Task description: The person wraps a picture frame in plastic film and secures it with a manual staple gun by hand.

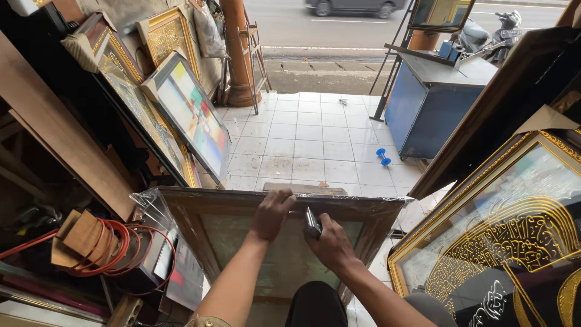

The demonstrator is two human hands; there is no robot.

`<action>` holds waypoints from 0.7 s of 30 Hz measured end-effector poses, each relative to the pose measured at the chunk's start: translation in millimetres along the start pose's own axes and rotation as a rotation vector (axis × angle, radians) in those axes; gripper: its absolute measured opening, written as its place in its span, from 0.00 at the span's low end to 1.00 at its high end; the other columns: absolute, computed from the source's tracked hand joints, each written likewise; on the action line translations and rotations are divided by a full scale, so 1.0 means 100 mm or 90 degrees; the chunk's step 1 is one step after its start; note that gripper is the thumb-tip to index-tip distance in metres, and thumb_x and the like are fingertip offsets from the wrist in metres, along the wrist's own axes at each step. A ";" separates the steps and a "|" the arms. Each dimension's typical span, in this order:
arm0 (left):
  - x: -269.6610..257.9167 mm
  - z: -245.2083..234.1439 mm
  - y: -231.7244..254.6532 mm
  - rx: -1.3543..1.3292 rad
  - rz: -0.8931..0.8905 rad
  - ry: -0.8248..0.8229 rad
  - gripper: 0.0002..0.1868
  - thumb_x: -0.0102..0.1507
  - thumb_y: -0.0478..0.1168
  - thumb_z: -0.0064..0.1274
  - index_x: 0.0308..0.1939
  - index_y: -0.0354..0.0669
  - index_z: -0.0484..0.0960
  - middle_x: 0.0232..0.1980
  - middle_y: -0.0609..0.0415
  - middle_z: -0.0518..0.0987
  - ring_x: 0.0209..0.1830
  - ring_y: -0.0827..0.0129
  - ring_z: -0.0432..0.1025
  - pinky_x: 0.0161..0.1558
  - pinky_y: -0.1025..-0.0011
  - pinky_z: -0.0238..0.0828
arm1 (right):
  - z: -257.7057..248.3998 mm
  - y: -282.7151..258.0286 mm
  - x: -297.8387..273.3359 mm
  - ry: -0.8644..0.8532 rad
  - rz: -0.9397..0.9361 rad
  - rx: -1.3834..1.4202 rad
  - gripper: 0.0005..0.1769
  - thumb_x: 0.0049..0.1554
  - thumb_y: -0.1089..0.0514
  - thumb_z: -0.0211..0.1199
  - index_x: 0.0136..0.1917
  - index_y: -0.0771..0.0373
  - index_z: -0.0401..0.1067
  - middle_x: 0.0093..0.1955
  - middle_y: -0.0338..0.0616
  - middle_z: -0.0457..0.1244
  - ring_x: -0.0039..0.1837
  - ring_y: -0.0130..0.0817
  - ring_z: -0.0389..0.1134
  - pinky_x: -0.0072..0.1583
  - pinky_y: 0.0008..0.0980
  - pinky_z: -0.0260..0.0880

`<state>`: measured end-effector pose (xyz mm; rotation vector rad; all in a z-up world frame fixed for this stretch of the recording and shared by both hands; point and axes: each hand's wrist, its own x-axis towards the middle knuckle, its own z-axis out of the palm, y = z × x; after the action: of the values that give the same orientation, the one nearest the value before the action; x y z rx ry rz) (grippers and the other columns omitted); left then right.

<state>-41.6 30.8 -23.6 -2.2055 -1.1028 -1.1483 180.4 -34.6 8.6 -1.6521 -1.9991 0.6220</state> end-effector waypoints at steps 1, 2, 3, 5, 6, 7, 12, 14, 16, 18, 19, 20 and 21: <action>-0.02 0.02 0.00 -0.015 -0.024 -0.005 0.13 0.67 0.28 0.60 0.54 0.44 0.84 0.61 0.51 0.78 0.56 0.51 0.77 0.48 0.51 0.82 | 0.03 0.00 0.03 0.016 -0.022 -0.005 0.20 0.64 0.39 0.66 0.57 0.54 0.68 0.53 0.49 0.71 0.54 0.56 0.73 0.52 0.55 0.69; -0.04 0.03 0.00 -0.031 -0.048 -0.010 0.12 0.69 0.29 0.58 0.56 0.43 0.84 0.62 0.51 0.78 0.57 0.51 0.77 0.49 0.50 0.81 | 0.05 0.01 0.07 0.033 -0.044 -0.011 0.19 0.63 0.41 0.67 0.56 0.54 0.68 0.51 0.48 0.71 0.53 0.56 0.72 0.51 0.55 0.68; -0.04 0.04 0.01 -0.033 -0.049 -0.012 0.12 0.69 0.29 0.58 0.56 0.43 0.84 0.62 0.51 0.78 0.57 0.51 0.77 0.49 0.50 0.81 | 0.06 0.01 0.10 0.031 -0.042 -0.011 0.19 0.63 0.41 0.67 0.56 0.54 0.68 0.51 0.48 0.71 0.53 0.56 0.72 0.51 0.55 0.68; -0.03 0.04 0.03 0.044 -0.084 -0.047 0.05 0.72 0.35 0.57 0.50 0.52 0.82 0.55 0.62 0.72 0.59 0.61 0.79 0.57 0.62 0.88 | 0.08 0.00 0.18 0.016 0.002 -0.015 0.33 0.59 0.29 0.71 0.64 0.52 0.70 0.55 0.51 0.71 0.62 0.56 0.78 0.61 0.54 0.80; -0.02 -0.01 0.04 0.045 -0.085 -0.048 0.05 0.72 0.35 0.57 0.50 0.52 0.82 0.55 0.62 0.72 0.59 0.61 0.79 0.57 0.62 0.88 | 0.11 -0.02 0.18 0.015 0.002 -0.014 0.33 0.59 0.29 0.71 0.64 0.52 0.70 0.55 0.51 0.71 0.62 0.56 0.78 0.61 0.54 0.80; 0.01 -0.04 0.06 0.049 -0.089 -0.076 0.04 0.71 0.36 0.61 0.48 0.52 0.84 0.56 0.62 0.72 0.60 0.60 0.79 0.58 0.62 0.89 | 0.12 -0.02 0.20 0.029 -0.028 -0.058 0.35 0.59 0.27 0.69 0.65 0.53 0.71 0.56 0.50 0.71 0.63 0.54 0.77 0.62 0.54 0.79; 0.13 -0.05 0.06 0.014 -0.174 -0.130 0.05 0.71 0.38 0.64 0.40 0.53 0.86 0.52 0.62 0.73 0.54 0.62 0.83 0.55 0.62 0.90 | 0.10 -0.07 0.19 0.040 -0.072 -0.140 0.37 0.62 0.26 0.66 0.68 0.55 0.70 0.58 0.46 0.70 0.65 0.48 0.75 0.64 0.51 0.77; 0.09 0.06 -0.06 -0.055 -0.214 -0.136 0.08 0.65 0.38 0.72 0.38 0.49 0.85 0.50 0.63 0.75 0.53 0.59 0.84 0.53 0.60 0.92 | 0.11 -0.06 0.19 0.037 -0.067 -0.167 0.38 0.59 0.28 0.69 0.69 0.56 0.69 0.59 0.47 0.70 0.66 0.50 0.74 0.64 0.53 0.75; 0.18 -0.14 0.05 -0.069 -0.238 -0.143 0.09 0.64 0.39 0.73 0.39 0.51 0.84 0.49 0.64 0.76 0.52 0.60 0.85 0.54 0.61 0.92 | 0.11 -0.04 0.20 0.033 -0.063 -0.175 0.38 0.60 0.27 0.68 0.69 0.55 0.68 0.59 0.46 0.70 0.67 0.49 0.74 0.65 0.53 0.75; 0.21 -0.24 0.13 -0.083 -0.264 -0.151 0.11 0.64 0.39 0.74 0.39 0.53 0.84 0.48 0.65 0.76 0.52 0.62 0.85 0.54 0.62 0.92 | 0.13 -0.03 0.20 0.025 -0.060 -0.184 0.39 0.60 0.25 0.67 0.69 0.55 0.68 0.59 0.45 0.69 0.68 0.47 0.73 0.66 0.52 0.74; 0.21 -0.23 0.15 -0.119 -0.286 -0.156 0.08 0.67 0.39 0.69 0.43 0.53 0.83 0.49 0.62 0.76 0.52 0.58 0.85 0.54 0.58 0.92 | 0.13 -0.03 0.21 0.043 -0.069 -0.186 0.39 0.61 0.24 0.65 0.68 0.55 0.68 0.58 0.43 0.68 0.66 0.46 0.73 0.64 0.50 0.73; 0.21 -0.22 0.16 -0.155 -0.308 -0.160 0.05 0.69 0.39 0.64 0.46 0.54 0.83 0.49 0.59 0.76 0.52 0.55 0.84 0.53 0.53 0.91 | 0.14 -0.03 0.22 0.061 -0.079 -0.187 0.38 0.62 0.23 0.64 0.67 0.55 0.68 0.56 0.41 0.66 0.64 0.44 0.72 0.63 0.49 0.72; 0.22 -0.19 0.11 -0.157 -0.308 -0.161 0.05 0.69 0.39 0.64 0.46 0.54 0.83 0.49 0.59 0.76 0.52 0.55 0.84 0.53 0.53 0.91 | 0.11 -0.06 0.20 0.061 -0.078 -0.188 0.38 0.62 0.23 0.64 0.67 0.55 0.68 0.56 0.41 0.66 0.64 0.44 0.72 0.63 0.49 0.72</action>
<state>-34.1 21.7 5.4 -2.3912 -1.7579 -1.2730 166.1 -16.7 4.8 -1.6700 -2.1819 0.2060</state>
